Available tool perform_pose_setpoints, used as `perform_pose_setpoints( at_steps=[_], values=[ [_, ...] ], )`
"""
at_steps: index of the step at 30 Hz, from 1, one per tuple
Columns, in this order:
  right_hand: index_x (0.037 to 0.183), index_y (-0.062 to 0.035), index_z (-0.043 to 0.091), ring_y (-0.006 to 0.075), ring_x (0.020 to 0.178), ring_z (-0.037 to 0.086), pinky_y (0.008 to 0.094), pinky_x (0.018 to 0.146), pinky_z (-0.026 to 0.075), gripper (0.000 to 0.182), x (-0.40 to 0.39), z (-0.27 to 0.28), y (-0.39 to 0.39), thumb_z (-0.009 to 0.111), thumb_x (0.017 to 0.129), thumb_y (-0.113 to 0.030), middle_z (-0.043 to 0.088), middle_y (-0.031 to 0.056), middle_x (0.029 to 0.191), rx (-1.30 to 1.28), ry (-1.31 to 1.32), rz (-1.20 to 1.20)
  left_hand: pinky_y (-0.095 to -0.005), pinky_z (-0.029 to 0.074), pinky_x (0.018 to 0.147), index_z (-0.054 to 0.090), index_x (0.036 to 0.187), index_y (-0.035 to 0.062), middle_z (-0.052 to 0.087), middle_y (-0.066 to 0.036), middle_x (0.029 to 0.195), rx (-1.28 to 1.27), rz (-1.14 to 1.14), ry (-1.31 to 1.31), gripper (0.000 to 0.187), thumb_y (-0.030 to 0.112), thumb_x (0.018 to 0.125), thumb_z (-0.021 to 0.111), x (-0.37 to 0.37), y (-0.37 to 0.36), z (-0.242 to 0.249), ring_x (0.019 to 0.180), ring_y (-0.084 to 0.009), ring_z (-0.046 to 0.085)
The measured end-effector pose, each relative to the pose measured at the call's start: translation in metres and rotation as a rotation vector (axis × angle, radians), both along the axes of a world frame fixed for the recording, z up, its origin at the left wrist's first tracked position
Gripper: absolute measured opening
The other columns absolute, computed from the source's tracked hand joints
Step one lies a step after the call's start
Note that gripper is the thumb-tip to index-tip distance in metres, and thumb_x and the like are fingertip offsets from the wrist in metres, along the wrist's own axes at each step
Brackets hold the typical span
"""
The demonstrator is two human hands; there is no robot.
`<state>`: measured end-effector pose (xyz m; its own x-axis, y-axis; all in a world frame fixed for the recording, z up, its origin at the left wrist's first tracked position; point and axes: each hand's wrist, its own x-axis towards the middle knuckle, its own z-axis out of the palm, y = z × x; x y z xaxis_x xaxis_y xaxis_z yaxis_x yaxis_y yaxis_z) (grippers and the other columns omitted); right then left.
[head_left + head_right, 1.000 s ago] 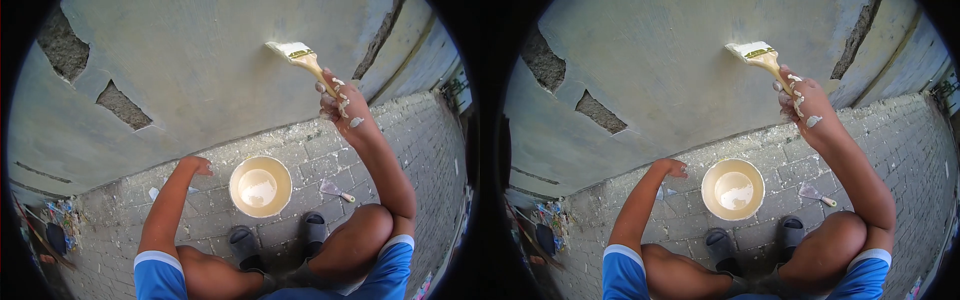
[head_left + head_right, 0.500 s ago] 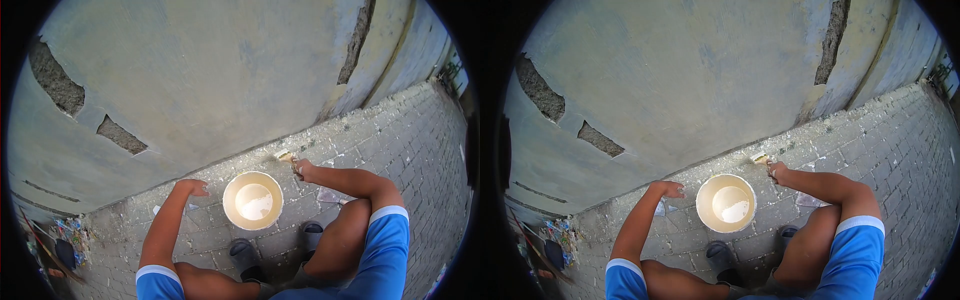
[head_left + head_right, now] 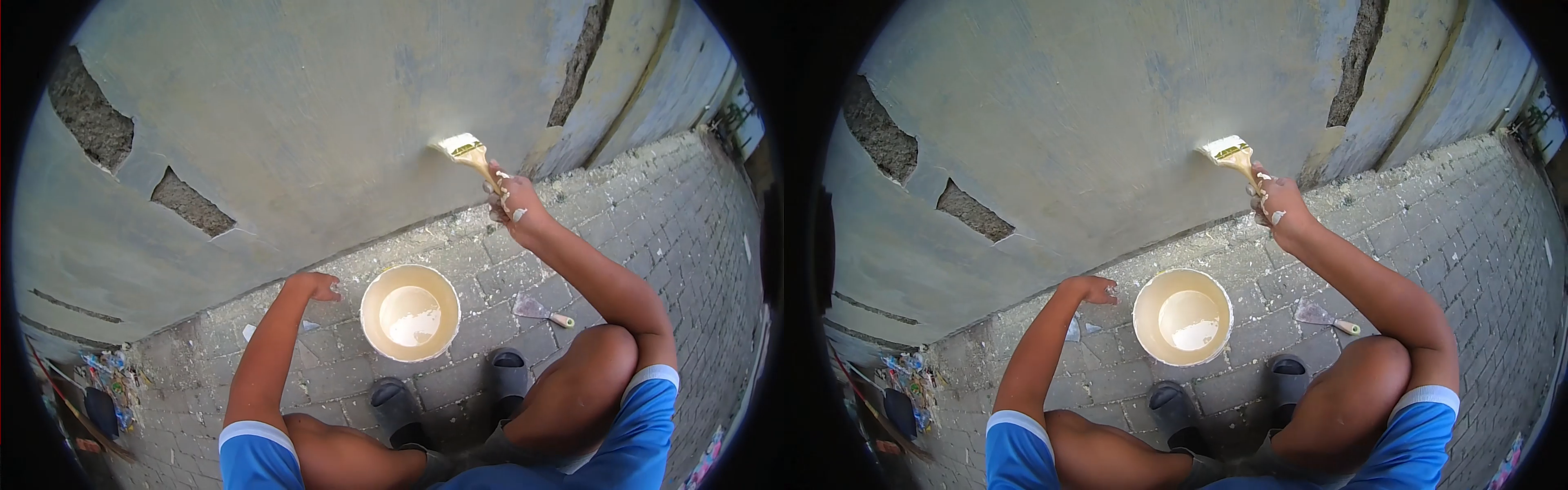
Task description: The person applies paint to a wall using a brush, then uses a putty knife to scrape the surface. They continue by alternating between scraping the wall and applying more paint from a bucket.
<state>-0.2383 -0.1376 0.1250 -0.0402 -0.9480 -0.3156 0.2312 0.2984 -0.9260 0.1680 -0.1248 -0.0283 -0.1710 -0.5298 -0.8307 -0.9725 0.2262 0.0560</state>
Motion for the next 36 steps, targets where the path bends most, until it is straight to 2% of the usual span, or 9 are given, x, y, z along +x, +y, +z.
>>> perform_pose_setpoints(
  at_steps=[4,9,11,15,18,21,24,29,36],
  values=[
    [0.087,-0.0114,0.055,0.0044,0.052,0.040,0.0234,0.045,0.029,0.035,-0.012,-0.014,0.012,0.055,0.097,-0.045,0.047,-0.0047,0.066,-0.116,0.041,-0.002,-0.0408,0.036,0.110,0.039,0.146,0.0150,0.043,-0.012,0.148,-0.021,-0.018,0.001,0.080,0.059,0.083,0.059,-0.005,-0.012,-0.005,0.133,-0.0310,0.043],
    [0.088,-0.0106,0.056,0.0098,0.043,0.038,0.0277,0.039,0.027,0.025,-0.025,-0.101,0.017,0.051,0.098,-0.033,0.047,-0.0021,0.061,0.314,0.360,-0.030,-0.0410,0.036,0.110,0.038,0.146,0.0142,0.043,-0.015,0.147,-0.027,-0.037,0.038,0.081,0.061,0.084,0.057,-0.012,-0.017,-0.004,0.134,-0.0327,0.042],
    [0.077,-0.0062,0.060,0.0140,0.042,0.043,0.0327,0.037,0.031,0.041,-0.041,-0.159,0.010,0.055,0.096,-0.043,0.053,0.0016,0.059,0.341,0.315,0.111,-0.0413,0.036,0.110,0.037,0.146,0.0134,0.044,-0.017,0.146,-0.017,-0.057,0.033,0.081,0.062,0.085,0.056,-0.015,-0.012,-0.001,0.134,-0.0338,0.042],
    [0.074,-0.0049,0.060,0.0163,0.044,0.048,0.0335,0.038,0.034,0.044,-0.032,-0.211,-0.010,0.058,0.094,-0.044,0.058,0.0055,0.062,0.409,0.469,0.128,-0.0418,0.036,0.109,0.038,0.146,0.0131,0.044,-0.017,0.145,0.010,-0.072,-0.008,0.081,0.062,0.084,0.056,-0.012,-0.007,-0.001,0.133,-0.0341,0.043],
    [0.077,-0.0028,0.061,0.0179,0.044,0.049,0.0344,0.037,0.034,0.045,-0.027,-0.231,-0.030,0.059,0.094,-0.045,0.058,0.0071,0.063,0.447,0.385,0.162,-0.0419,0.036,0.109,0.039,0.146,0.0153,0.043,-0.015,0.146,0.027,-0.075,-0.010,0.080,0.061,0.083,0.058,-0.008,-0.004,-0.010,0.133,-0.0333,0.043],
    [0.077,-0.0021,0.061,0.0187,0.045,0.051,0.0347,0.037,0.035,0.043,-0.012,-0.237,-0.052,0.059,0.094,-0.042,0.059,0.0093,0.066,0.536,0.511,0.048,-0.0419,0.037,0.109,0.040,0.146,0.0160,0.043,-0.014,0.147,0.051,-0.036,0.030,0.079,0.060,0.083,0.059,-0.006,0.001,-0.005,0.133,-0.0330,0.043],
    [0.078,-0.0025,0.059,0.0193,0.048,0.052,0.0364,0.039,0.036,0.040,-0.014,-0.239,-0.071,0.059,0.094,-0.039,0.060,0.0098,0.068,0.415,0.506,0.071,-0.0415,0.036,0.109,0.036,0.147,0.0149,0.043,-0.016,0.146,0.084,-0.029,0.032,0.081,0.060,0.084,0.058,0.003,0.007,-0.009,0.133,-0.0338,0.043],
    [0.078,-0.0082,0.058,0.0155,0.046,0.037,0.0344,0.046,0.029,0.032,-0.004,-0.191,-0.062,0.057,0.095,-0.035,0.048,0.0032,0.059,0.355,0.105,0.011,-0.0414,0.035,0.110,0.035,0.148,0.0152,0.042,-0.016,0.147,0.099,-0.021,-0.013,0.081,0.060,0.085,0.058,0.019,0.012,-0.019,0.134,-0.0341,0.042],
    [0.088,-0.0116,0.055,0.0097,0.051,0.038,0.0304,0.048,0.029,0.025,0.006,-0.020,-0.023,0.054,0.098,-0.034,0.049,-0.0024,0.068,0.242,-0.008,0.016,-0.0432,0.039,0.106,0.044,0.143,0.0136,0.045,-0.013,0.146,0.029,0.003,-0.007,0.075,0.057,0.084,0.059,0.024,-0.006,-0.014,0.131,-0.0333,0.046]
  ],
)
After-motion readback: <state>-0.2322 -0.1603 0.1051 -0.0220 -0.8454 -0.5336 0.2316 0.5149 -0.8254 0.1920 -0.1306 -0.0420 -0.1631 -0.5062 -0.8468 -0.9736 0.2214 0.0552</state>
